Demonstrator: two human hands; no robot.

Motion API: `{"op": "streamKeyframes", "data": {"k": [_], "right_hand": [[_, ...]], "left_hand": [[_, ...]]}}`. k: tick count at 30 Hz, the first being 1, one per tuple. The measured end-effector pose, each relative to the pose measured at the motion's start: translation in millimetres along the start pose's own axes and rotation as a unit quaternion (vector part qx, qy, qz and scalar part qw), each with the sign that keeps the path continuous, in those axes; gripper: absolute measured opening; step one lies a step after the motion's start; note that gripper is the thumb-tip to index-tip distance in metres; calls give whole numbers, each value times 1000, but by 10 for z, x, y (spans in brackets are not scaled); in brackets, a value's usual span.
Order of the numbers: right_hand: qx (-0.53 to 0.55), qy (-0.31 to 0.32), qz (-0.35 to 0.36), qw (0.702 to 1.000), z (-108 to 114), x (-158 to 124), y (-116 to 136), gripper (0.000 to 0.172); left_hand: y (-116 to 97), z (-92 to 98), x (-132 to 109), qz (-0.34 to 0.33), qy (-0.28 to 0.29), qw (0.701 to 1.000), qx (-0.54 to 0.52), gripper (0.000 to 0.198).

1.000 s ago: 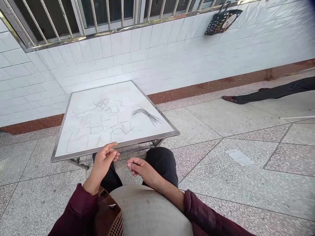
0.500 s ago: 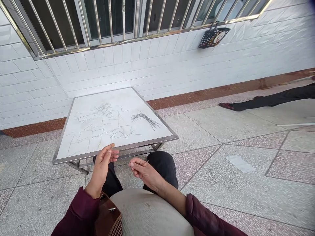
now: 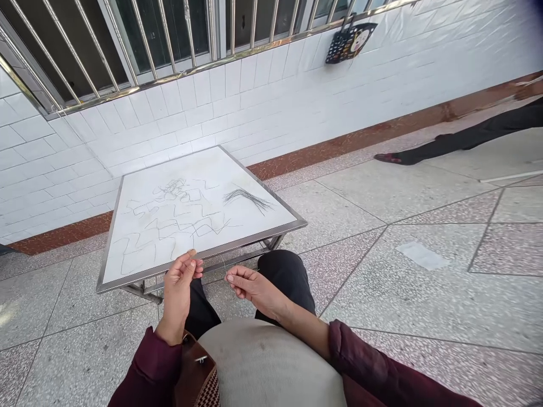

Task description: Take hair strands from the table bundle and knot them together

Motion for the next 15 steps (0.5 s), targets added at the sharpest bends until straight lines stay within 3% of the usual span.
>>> {"op": "streamKeyframes", "data": {"k": [8, 15], "right_hand": [[34, -12, 10, 999, 40, -34, 36, 36], [-2, -9, 13, 1000, 13, -42, 31, 36]], "left_hand": [[-58, 13, -21, -28, -13, 998, -52, 45], [-46, -20, -48, -8, 16, 1000, 4, 40]]}}
Point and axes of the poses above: each hand's wrist, its own x-axis towards the middle knuckle, its own z-axis out of the back of the hand, y = z × x, the point moved 4 cm from there along x, towards the middle knuckle, and after that the axes turned 2 degrees about y, right-handed, at the moved point
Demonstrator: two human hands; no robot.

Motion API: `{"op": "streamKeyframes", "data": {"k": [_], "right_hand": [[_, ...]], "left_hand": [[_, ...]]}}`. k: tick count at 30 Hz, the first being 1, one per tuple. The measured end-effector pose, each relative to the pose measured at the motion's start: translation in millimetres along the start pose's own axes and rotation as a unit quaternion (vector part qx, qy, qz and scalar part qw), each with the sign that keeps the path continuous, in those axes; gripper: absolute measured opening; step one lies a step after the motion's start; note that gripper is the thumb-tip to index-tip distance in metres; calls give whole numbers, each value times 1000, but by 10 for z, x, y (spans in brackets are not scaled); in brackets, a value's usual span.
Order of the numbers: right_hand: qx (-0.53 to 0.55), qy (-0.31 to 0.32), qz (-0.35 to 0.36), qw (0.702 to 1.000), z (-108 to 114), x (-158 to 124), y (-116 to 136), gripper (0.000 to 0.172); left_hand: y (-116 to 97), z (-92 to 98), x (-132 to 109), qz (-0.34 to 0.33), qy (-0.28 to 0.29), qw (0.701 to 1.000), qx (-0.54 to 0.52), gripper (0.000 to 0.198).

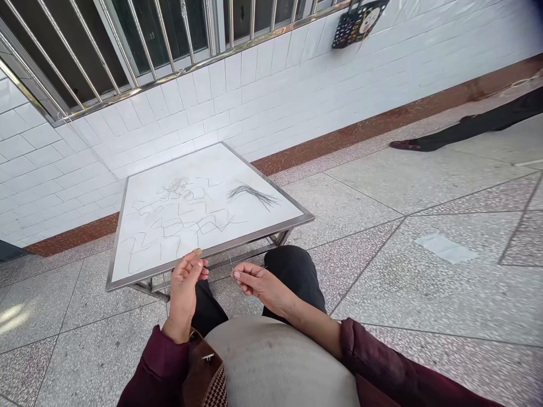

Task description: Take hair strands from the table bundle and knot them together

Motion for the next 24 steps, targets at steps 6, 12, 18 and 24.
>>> {"op": "streamKeyframes", "data": {"k": [6, 12, 18, 24], "right_hand": [[25, 34, 10, 999, -16, -53, 18, 45], [61, 53, 25, 996, 48, -37, -25, 54], [20, 22, 55, 998, 93, -1, -53, 42], [-186, 7, 90, 979, 196, 15, 24, 30]], "left_hand": [[-12, 40, 8, -17, -40, 999, 12, 39], [-54, 93, 25, -15, -79, 996, 28, 43], [-40, 104, 38, -19, -77, 996, 38, 41], [0, 111, 44, -5, -66, 997, 46, 39]]}}
Point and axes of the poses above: each hand's wrist, its own x-axis towards the middle knuckle, its own z-axis out of the back of the hand, y = z × x, the point moved 4 cm from there along x, towards the middle knuckle, and after that the axes turned 2 degrees about y, right-handed, at the moved point
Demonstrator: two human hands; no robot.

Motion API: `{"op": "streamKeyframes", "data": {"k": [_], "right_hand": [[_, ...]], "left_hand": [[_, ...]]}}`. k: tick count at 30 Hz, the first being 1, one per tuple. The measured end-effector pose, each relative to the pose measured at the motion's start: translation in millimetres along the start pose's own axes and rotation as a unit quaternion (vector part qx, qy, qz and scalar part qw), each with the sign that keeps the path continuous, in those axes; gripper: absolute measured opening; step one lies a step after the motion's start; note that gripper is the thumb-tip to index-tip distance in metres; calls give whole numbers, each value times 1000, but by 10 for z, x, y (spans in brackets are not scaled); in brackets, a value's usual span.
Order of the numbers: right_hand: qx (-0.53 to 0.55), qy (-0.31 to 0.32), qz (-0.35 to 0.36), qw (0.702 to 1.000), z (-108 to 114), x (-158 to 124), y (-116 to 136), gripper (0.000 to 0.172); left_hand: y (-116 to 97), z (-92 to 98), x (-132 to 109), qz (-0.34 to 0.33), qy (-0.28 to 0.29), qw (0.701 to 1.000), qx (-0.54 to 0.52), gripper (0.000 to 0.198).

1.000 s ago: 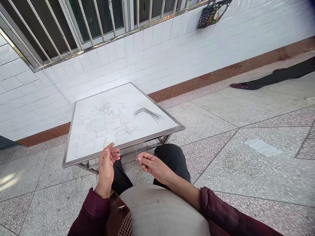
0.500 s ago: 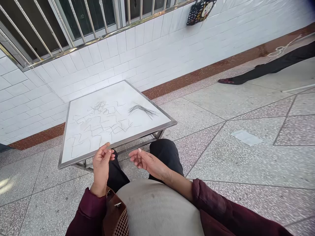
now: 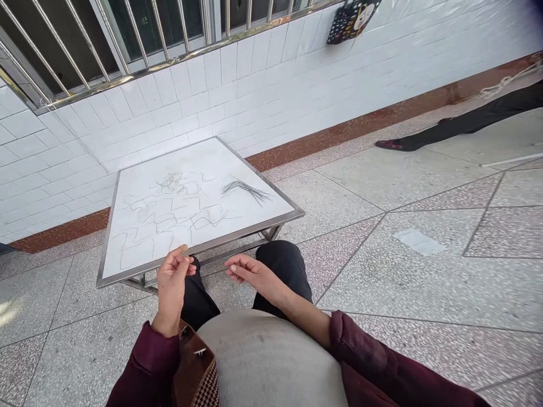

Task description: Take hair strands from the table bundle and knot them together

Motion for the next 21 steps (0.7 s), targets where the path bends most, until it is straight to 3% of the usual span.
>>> {"op": "streamKeyframes", "data": {"k": [5, 12, 16, 21], "right_hand": [[-255, -30, 99, 961, 116, 66, 249, 22], [-384, -42, 194, 902, -21, 268, 377, 19], [-350, -30, 194, 916, -88, 358, 358, 15], [-216, 12, 149, 965, -91, 367, 301, 18]], "left_hand": [[20, -21, -2, 0, 22, 999, 25, 37], [36, -42, 1, 12, 36, 999, 26, 40], [34, -32, 11, 30, 38, 999, 12, 46], [79, -50, 38, 56, 41, 997, 19, 53]]}}
Point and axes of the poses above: each hand's wrist, its own x-axis towards the middle knuckle, its own z-axis out of the back of the hand, y = z × x, the point moved 4 cm from there along x, towards the middle knuckle, and after that the axes turned 2 degrees about y, right-handed, at the moved point
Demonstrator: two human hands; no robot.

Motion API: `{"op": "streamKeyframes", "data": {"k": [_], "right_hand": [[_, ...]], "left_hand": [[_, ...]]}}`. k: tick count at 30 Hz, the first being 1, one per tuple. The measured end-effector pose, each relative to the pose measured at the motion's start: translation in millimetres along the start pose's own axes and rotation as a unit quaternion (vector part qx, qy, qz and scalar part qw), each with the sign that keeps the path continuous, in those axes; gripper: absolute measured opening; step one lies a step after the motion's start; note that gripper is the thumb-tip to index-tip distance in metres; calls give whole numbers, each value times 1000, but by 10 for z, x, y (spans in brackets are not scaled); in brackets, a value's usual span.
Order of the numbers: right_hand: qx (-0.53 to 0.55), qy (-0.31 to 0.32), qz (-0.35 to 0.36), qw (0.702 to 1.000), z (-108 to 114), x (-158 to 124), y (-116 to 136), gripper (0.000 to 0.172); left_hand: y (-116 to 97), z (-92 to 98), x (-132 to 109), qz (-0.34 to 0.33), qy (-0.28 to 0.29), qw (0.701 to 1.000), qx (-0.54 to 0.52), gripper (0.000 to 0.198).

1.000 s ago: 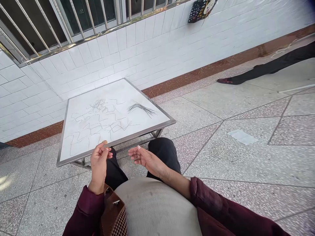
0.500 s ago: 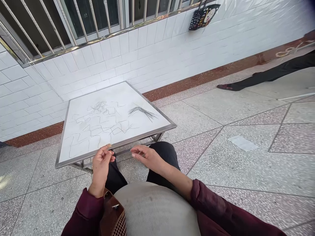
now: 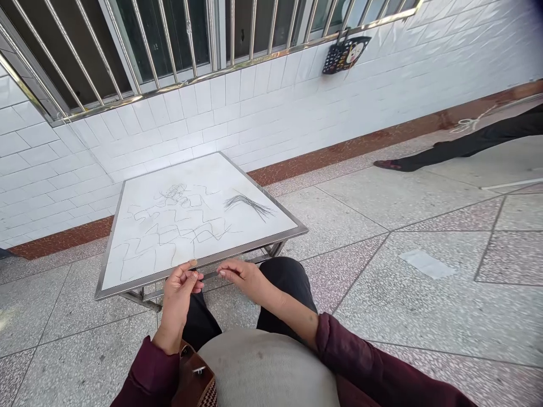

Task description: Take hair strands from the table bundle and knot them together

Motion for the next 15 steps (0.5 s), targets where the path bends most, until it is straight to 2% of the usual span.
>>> {"op": "streamKeyframes", "data": {"k": [4, 8, 10, 12, 15], "right_hand": [[90, -10, -56, 994, 81, -2, -103, 22], [107, -39, -130, 985, 303, 44, -148, 27], [108, -54, -147, 982, 436, 81, -121, 28], [96, -67, -152, 981, 572, 137, -77, 27], [56, -89, -163, 981, 787, 267, -9, 25]], "left_hand": [[91, 33, 71, -1, -6, 1000, -19, 52], [191, 137, 139, -14, -19, 999, -22, 49], [257, 166, 163, -22, -7, 1000, -5, 46], [375, 154, 188, -19, 32, 999, 31, 42], [686, 95, 226, -9, 145, 979, 141, 35]]}}
Point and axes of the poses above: each hand's wrist, its own x-axis towards the middle knuckle, its own z-axis out of the back of the hand, y = z × x, the point moved 4 cm from there along x, towards the middle knuckle, and after that the axes turned 2 degrees about y, right-handed, at the moved point
